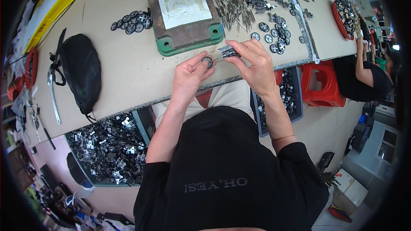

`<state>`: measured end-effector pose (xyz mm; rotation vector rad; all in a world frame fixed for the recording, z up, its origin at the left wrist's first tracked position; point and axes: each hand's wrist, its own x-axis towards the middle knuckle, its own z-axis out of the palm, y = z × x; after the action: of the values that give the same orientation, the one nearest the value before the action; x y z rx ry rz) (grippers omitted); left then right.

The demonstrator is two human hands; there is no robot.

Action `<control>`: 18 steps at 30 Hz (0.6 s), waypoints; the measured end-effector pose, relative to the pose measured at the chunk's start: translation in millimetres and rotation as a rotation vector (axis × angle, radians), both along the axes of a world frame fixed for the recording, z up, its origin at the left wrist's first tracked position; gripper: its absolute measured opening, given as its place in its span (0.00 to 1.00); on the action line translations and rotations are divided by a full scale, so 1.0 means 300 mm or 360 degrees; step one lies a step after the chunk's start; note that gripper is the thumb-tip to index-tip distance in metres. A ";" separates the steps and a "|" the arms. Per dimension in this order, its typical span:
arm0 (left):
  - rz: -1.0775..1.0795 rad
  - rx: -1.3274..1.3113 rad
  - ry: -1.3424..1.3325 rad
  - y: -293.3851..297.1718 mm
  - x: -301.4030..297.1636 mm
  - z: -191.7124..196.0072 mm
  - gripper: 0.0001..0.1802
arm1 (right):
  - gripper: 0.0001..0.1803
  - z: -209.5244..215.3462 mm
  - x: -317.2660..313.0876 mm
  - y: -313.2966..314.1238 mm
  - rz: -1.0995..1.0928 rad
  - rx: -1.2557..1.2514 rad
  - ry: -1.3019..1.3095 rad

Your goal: The person assembles small electronic or mechanical components by hand, pressing metal pins into plastic housings using a manual press to create assembled parts.

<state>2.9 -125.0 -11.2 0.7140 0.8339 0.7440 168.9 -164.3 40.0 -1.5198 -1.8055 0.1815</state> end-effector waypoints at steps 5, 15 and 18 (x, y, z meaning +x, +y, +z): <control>0.0011 0.0025 -0.0004 -0.004 -0.001 -0.002 0.19 | 0.19 -0.004 -0.007 -0.001 0.0019 -0.0023 -0.0029; 0.0050 -0.0017 0.0010 -0.010 0.002 0.003 0.18 | 0.21 -0.028 -0.033 -0.013 0.0031 -0.0021 0.0127; 0.0072 -0.0011 0.0011 -0.012 0.006 -0.004 0.18 | 0.22 -0.040 -0.045 -0.020 0.0070 -0.0063 0.0246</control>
<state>4.7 -128.7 -12.3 0.6937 0.8611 0.7794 155.3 -170.2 28.0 -1.4527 -1.7219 0.3486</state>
